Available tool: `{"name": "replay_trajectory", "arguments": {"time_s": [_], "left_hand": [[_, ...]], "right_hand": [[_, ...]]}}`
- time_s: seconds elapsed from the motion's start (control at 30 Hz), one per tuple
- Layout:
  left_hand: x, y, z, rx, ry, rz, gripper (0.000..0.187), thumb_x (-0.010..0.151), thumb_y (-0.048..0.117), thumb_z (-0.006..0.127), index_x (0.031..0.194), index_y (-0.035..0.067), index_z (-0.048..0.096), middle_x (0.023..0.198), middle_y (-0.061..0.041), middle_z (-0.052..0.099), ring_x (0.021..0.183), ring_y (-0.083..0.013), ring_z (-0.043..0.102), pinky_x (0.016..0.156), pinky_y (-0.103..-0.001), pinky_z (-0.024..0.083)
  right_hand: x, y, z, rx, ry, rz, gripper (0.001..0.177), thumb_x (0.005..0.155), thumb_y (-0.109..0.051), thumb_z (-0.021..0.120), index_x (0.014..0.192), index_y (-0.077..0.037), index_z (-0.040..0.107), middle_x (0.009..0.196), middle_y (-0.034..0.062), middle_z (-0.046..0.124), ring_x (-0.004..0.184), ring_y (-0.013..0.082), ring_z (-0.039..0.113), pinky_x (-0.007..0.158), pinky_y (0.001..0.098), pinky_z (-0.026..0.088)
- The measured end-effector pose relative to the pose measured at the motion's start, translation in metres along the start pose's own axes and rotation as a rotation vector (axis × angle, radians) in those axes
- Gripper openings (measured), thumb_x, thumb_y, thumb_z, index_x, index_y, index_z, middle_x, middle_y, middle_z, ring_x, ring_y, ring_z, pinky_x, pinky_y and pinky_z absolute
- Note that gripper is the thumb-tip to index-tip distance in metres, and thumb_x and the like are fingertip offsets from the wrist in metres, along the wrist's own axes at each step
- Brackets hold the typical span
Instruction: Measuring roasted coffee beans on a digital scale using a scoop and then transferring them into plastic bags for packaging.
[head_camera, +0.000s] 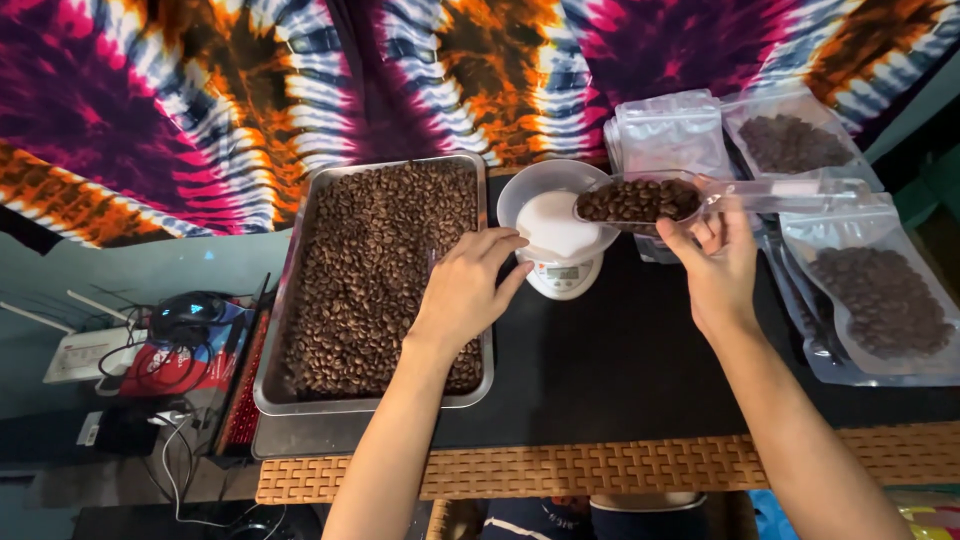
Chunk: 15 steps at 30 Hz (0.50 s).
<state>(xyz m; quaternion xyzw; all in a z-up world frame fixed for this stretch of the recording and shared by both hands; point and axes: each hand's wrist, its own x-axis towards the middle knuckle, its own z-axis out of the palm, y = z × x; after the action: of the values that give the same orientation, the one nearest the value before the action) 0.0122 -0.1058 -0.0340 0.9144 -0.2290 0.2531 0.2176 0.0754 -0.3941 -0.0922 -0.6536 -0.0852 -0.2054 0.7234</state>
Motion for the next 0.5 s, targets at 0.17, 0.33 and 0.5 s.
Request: {"name": "replay_trajectory", "arguments": {"time_s": [0.17,0.33,0.5], "left_hand": [[0.000,0.002,-0.003,-0.015,-0.018,-0.013,0.028,0.097,0.027,0.071,0.118,0.008,0.075,0.113,-0.011,0.073,0.109,-0.0303,0.070,0.088,-0.041,0.059],[0.000,0.000,-0.001,-0.003,0.005,-0.005,0.028,0.096,0.027,0.071,0.118,0.009,0.075,0.113,-0.009,0.073,0.109,-0.0287,0.069,0.089,-0.041,0.059],[-0.001,-0.004,0.003,0.018,0.006,0.002,0.029,0.096,0.028,0.071,0.119,0.011,0.075,0.114,-0.008,0.073,0.110,-0.0286,0.069,0.090,-0.042,0.058]], "right_hand": [[-0.009,-0.039,0.018,-0.001,-0.003,0.031,0.063,0.093,-0.006,0.080,0.148,-0.008,0.050,0.099,-0.0118,0.039,0.092,-0.0037,0.048,0.097,0.0214,0.051],[-0.013,-0.067,0.025,-0.013,-0.019,0.017,0.061,0.095,-0.003,0.077,0.148,-0.003,0.048,0.090,-0.0111,0.022,0.093,-0.0031,0.049,0.096,0.0224,0.050],[-0.010,-0.052,0.019,-0.013,-0.013,0.022,0.064,0.093,-0.001,0.079,0.150,-0.005,0.050,0.090,-0.0125,0.026,0.093,-0.0039,0.050,0.099,0.0230,0.052]]}}
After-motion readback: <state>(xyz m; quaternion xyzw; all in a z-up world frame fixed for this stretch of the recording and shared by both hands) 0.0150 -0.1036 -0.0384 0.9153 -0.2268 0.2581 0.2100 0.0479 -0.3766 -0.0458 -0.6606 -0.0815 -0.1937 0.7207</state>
